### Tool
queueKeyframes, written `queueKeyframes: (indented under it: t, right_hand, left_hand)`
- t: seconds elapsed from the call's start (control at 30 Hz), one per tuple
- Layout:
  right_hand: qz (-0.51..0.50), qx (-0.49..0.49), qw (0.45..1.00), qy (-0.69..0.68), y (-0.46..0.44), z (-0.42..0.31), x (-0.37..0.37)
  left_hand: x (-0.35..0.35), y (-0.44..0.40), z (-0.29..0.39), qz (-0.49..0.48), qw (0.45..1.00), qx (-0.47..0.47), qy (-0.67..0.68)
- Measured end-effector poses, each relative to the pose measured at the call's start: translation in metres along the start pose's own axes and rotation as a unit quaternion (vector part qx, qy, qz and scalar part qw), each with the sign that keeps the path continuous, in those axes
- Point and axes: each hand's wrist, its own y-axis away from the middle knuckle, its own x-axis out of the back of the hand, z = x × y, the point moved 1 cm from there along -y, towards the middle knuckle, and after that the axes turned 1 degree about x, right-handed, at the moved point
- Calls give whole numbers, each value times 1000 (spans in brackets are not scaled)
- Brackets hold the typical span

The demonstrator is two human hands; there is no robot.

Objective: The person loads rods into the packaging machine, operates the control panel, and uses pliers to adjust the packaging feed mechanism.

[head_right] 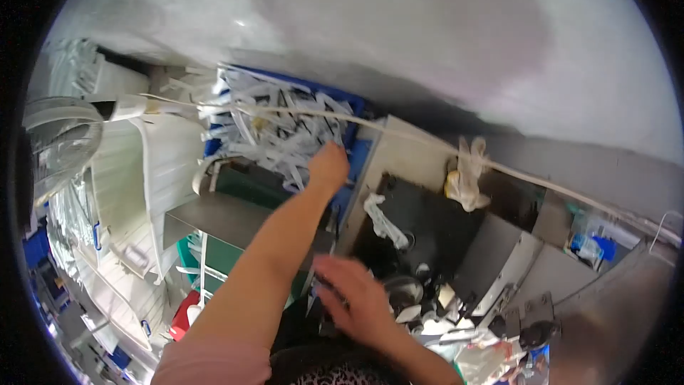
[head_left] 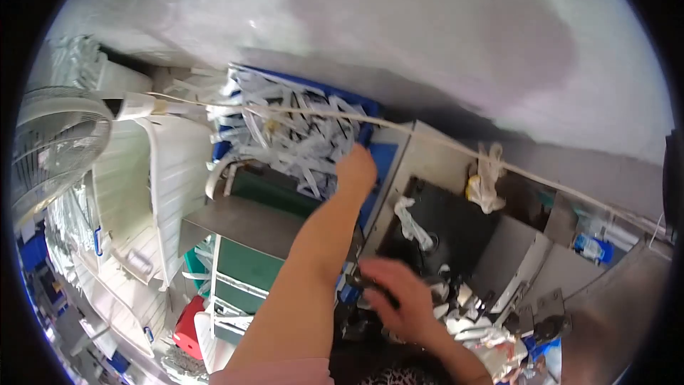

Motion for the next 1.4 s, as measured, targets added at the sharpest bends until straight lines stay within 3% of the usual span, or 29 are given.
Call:
queueKeyframes:
  t: [0.07,0.13,0.17,0.2,0.27,0.3,0.33,0.37,0.43,0.47,0.53,0.6,0.63,0.67,0.73,0.8,0.87,0.93,1.07,1.2,1.27,1.4]
  right_hand:
    - [16,-31,999,-40,-13,7,10]
    - [62,-17,998,11,-36,29,10]
    - [71,-31,997,18,-45,30,7]
    - [74,-38,996,-22,-54,35,2]
    - [120,-56,988,-74,-73,65,-13]
    - [148,-68,984,-77,-79,82,-21]
    - [158,-93,983,-10,-91,98,-26]
    - [172,-118,977,53,-105,114,-32]
    - [186,-159,950,196,-136,146,-56]
    - [164,-223,939,205,-147,158,-67]
    - [117,-348,912,185,-172,177,-87]
    - [124,-325,926,149,-176,182,-89]
    - [37,-287,930,228,-179,184,-88]
    - [-54,-248,918,304,-178,185,-86]
    - [149,-343,912,167,-172,186,-93]
    - [210,-332,902,181,-165,182,-99]
    - [255,-318,892,194,-153,175,-112]
    - [308,-202,908,200,-139,173,-118]
    - [313,-222,895,227,-149,191,-120]
    - [230,-282,901,237,-163,183,-99]
    - [17,-326,918,224,-185,177,-77]
    - [75,-267,916,290,-178,193,-87]
  left_hand:
    - [-3,0,3,-36,999,-21,-16]
    - [6,-21,16,7,998,62,-29]
    - [6,-19,11,-59,995,81,-9]
    - [4,-10,1,-55,995,86,-16]
    - [-11,-25,-9,-77,990,103,52]
    - [-48,-37,-31,-37,990,107,88]
    - [-38,-23,-37,-35,977,117,172]
    - [-24,-10,-47,-34,960,123,250]
    - [-17,1,-81,-83,841,286,451]
    - [-8,10,-88,-27,814,269,513]
    - [-8,7,-112,-33,763,354,540]
    - [-9,4,-107,-21,759,390,521]
    - [-12,9,-103,2,742,432,512]
    - [-19,12,-99,-22,750,432,501]
    - [-27,14,-92,-30,747,372,550]
    - [-48,-2,-103,-88,755,348,549]
    - [-63,-14,-109,-142,673,285,668]
    - [-75,-28,-112,-181,642,267,696]
    - [-105,-30,-112,-210,619,261,710]
    - [-122,-18,-118,-210,620,274,705]
    - [-124,-11,-123,-201,625,274,703]
    - [-127,-11,-123,-209,623,270,704]
